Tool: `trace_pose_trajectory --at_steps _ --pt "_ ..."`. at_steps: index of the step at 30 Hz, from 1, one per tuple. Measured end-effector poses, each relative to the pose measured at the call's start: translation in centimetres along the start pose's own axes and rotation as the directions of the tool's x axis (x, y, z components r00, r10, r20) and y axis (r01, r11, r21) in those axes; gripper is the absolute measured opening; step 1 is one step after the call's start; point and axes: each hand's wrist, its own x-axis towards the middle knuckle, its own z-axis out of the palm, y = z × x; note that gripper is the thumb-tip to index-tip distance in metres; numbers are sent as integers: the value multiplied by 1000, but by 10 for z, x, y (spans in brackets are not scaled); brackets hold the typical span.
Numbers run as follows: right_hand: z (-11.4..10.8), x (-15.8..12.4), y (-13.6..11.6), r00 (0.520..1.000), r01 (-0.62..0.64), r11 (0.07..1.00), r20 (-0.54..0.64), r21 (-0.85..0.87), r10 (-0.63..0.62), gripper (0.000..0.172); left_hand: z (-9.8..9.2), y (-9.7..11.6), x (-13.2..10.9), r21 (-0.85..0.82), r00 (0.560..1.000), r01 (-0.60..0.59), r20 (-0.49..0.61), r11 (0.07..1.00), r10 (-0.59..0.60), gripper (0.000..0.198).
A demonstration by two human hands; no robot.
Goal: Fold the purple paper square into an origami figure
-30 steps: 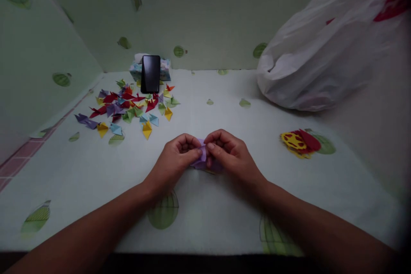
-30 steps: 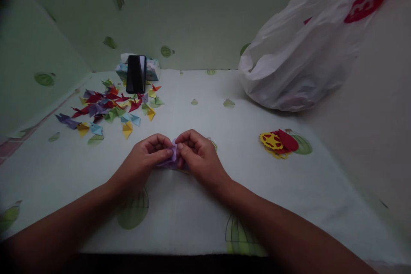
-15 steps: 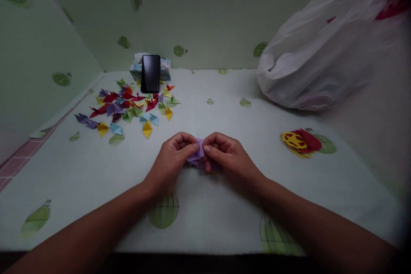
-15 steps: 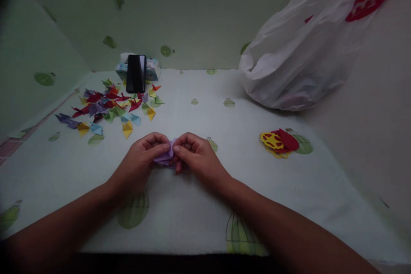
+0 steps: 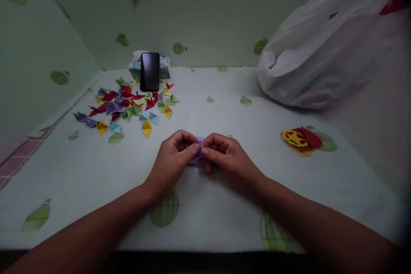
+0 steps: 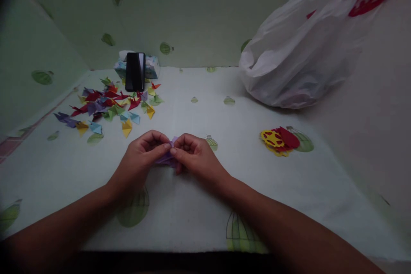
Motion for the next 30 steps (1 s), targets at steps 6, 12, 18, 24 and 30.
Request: trace_pose_trajectory --at_steps 6,12,18,24,30 --pt "2 -1 1 980 107 959 -135 -261 -146 15 1 1 -1 154 997 -67 49 986 60 12" --pt "2 -3 -1 982 129 965 -107 -228 -156 14 1 1 0 183 997 -79 14 980 78 8" --pt "3 -4 1 946 201 879 -149 -432 -289 10 2 0 0 195 997 -73 23 978 70 10" --pt "4 -7 0 928 247 810 -110 -532 -356 12 2 1 -3 233 998 -61 32 970 56 8" --pt "3 -4 0 965 197 916 -98 -350 -245 11 2 3 -2 144 999 -47 -1 988 48 11"
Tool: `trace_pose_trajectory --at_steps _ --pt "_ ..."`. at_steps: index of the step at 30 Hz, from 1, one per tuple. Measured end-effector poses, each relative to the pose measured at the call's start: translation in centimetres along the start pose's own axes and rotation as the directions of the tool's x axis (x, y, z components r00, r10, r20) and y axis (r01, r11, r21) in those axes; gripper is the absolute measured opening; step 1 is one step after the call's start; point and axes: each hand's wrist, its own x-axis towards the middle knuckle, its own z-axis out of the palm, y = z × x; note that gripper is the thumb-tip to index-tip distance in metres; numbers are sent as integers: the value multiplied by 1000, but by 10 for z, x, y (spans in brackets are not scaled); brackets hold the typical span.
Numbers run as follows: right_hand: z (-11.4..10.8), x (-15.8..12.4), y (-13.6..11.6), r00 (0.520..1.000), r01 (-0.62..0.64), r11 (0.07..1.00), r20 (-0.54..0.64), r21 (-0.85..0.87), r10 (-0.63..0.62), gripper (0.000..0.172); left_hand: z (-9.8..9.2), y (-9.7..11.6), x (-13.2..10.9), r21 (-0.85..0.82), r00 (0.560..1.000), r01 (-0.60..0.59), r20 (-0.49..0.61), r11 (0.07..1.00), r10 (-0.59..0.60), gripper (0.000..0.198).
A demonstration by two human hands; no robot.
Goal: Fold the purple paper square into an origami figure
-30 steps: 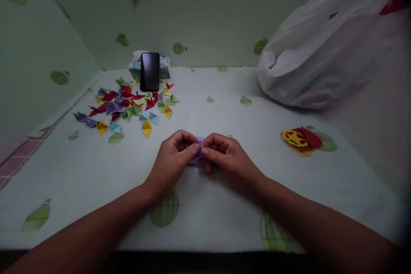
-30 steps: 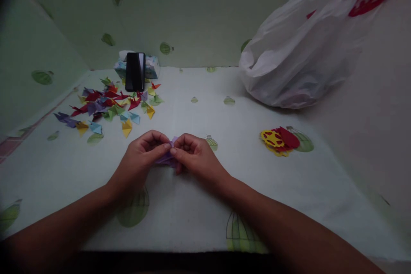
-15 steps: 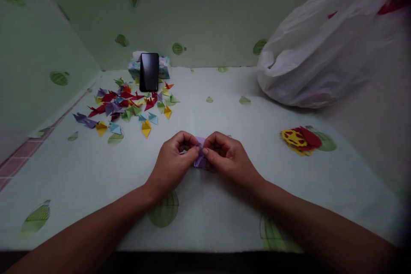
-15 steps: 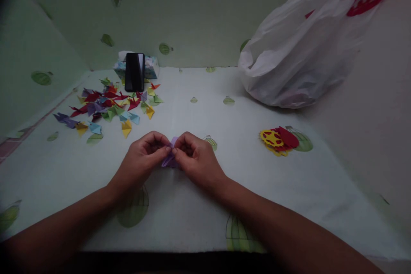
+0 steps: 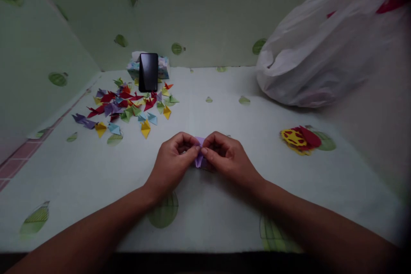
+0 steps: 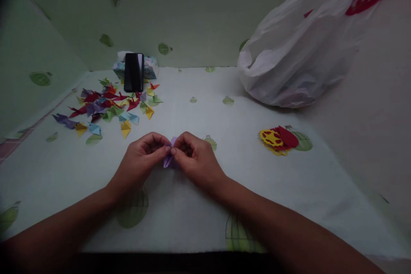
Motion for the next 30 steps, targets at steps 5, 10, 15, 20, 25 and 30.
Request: trace_pose_trajectory --at_steps 5,10,15,20,25,30 --pt "-1 -1 -2 998 57 992 -34 -113 -62 13 1 0 0 -53 1000 25 13 998 -24 10" --pt "-3 -1 -6 996 -76 997 38 31 75 20 0 -2 0 -109 999 40 20 993 -38 12" --pt "-4 3 -4 976 -198 960 126 199 175 23 0 0 -1 -107 999 46 13 993 -45 13" --pt "-4 4 -2 979 -182 967 119 176 163 22 0 1 -1 -76 999 38 -3 996 -38 12" --pt "-3 3 -2 988 -132 978 96 160 118 21 0 -1 -1 -87 999 31 12 996 -30 12" --pt "-4 3 -3 975 -200 952 142 232 170 24 0 0 -2 -122 999 36 21 992 -34 14"
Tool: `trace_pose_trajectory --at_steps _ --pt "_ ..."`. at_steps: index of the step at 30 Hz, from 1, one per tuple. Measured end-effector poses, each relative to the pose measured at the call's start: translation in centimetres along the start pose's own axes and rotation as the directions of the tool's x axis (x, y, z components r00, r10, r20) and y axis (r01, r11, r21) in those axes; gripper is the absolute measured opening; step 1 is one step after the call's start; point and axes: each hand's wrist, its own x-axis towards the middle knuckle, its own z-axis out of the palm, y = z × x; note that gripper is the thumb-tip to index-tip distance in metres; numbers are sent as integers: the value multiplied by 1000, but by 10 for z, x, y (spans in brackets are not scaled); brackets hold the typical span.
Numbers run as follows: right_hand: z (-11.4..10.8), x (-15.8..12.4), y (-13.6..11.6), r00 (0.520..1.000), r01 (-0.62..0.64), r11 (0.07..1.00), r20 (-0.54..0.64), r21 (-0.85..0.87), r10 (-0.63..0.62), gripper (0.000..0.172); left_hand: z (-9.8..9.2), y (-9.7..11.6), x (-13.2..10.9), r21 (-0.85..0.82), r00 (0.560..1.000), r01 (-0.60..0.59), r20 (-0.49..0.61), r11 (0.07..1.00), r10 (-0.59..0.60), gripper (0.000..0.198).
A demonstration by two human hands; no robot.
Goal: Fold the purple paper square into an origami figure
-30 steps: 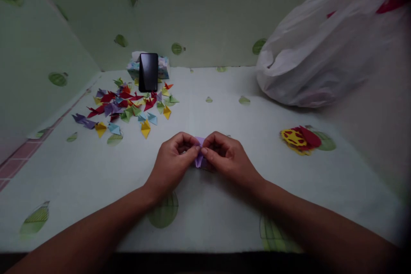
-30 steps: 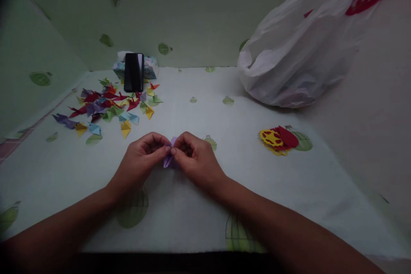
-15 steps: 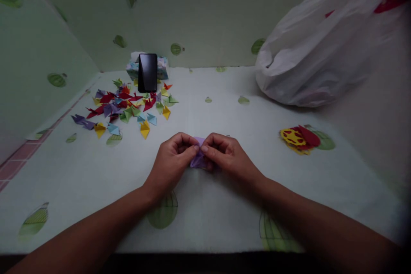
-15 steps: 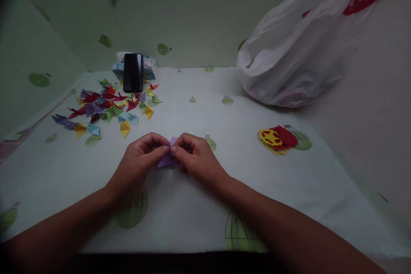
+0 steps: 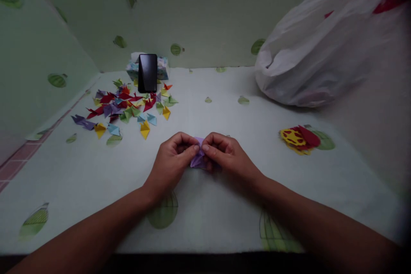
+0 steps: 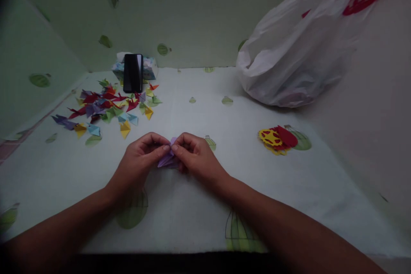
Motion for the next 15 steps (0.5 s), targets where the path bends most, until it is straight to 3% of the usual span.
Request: trace_pose_trajectory --at_steps 15 --pt "1 2 0 999 -52 999 -16 8 52 23 0 -1 0 -6 1000 -14 -3 1000 14 11"
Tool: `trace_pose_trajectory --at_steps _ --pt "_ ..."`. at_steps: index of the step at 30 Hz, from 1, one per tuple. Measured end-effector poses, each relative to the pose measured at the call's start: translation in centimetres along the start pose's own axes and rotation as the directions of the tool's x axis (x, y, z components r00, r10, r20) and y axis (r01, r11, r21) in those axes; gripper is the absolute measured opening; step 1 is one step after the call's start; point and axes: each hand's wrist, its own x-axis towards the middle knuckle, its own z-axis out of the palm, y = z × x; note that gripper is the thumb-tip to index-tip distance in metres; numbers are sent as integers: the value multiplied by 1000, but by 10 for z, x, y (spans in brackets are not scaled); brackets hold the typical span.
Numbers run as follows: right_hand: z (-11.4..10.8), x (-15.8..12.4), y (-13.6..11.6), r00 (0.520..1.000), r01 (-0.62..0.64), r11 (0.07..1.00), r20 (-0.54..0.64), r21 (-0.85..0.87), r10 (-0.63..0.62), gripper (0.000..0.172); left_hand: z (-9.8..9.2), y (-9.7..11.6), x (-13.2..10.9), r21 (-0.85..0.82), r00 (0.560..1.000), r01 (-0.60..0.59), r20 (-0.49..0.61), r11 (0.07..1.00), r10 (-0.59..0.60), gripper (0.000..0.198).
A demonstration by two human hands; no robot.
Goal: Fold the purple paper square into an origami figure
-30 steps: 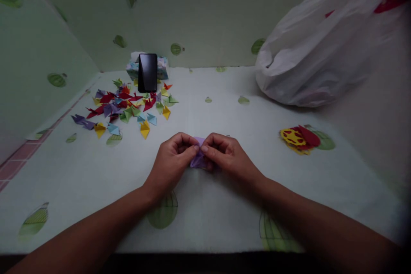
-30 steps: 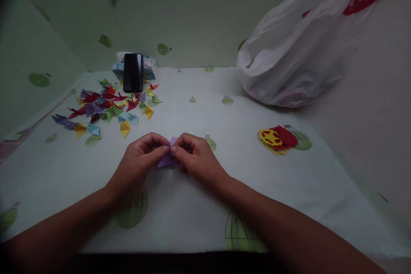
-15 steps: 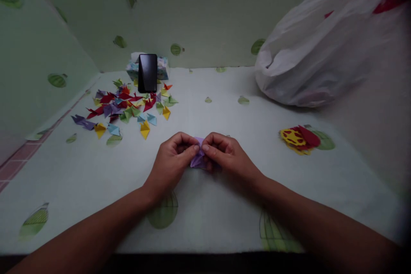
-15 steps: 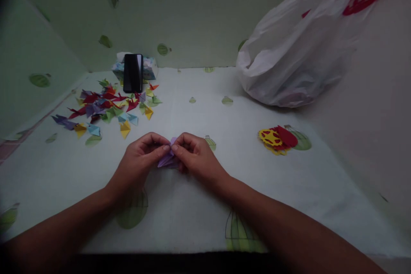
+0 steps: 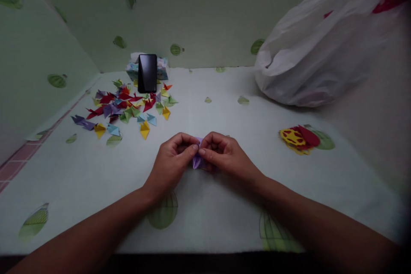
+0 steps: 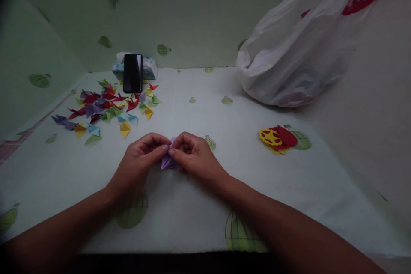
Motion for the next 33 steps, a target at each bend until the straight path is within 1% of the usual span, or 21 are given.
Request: trace_pose_trajectory --at_steps 4,8,16,20,24,28,33 --pt "0 0 0 1000 -13 1000 -14 -12 13 23 0 0 0 -5 1000 1 1 1000 -1 11" --pt "0 -1 1 1000 -15 1000 -27 -8 15 22 0 -1 0 -10 1000 13 23 1000 -12 11" --pt "3 -1 2 998 17 1000 -55 -1 -17 23 0 2 1 81 1000 -1 16 997 0 17" --pt "2 -1 3 999 28 1000 -36 -14 -29 24 -1 1 1 119 1000 -19 7 993 18 15" --pt "2 -2 0 1000 11 1000 -12 5 -11 23 -1 2 1 134 1000 -22 2 991 22 15" --pt "2 -2 -1 1000 -15 1000 5 14 15 21 0 3 0 119 1000 -21 4 993 21 14" --pt "1 -2 0 1000 -7 1000 4 25 7 21 0 2 0 106 999 -18 31 994 15 16"
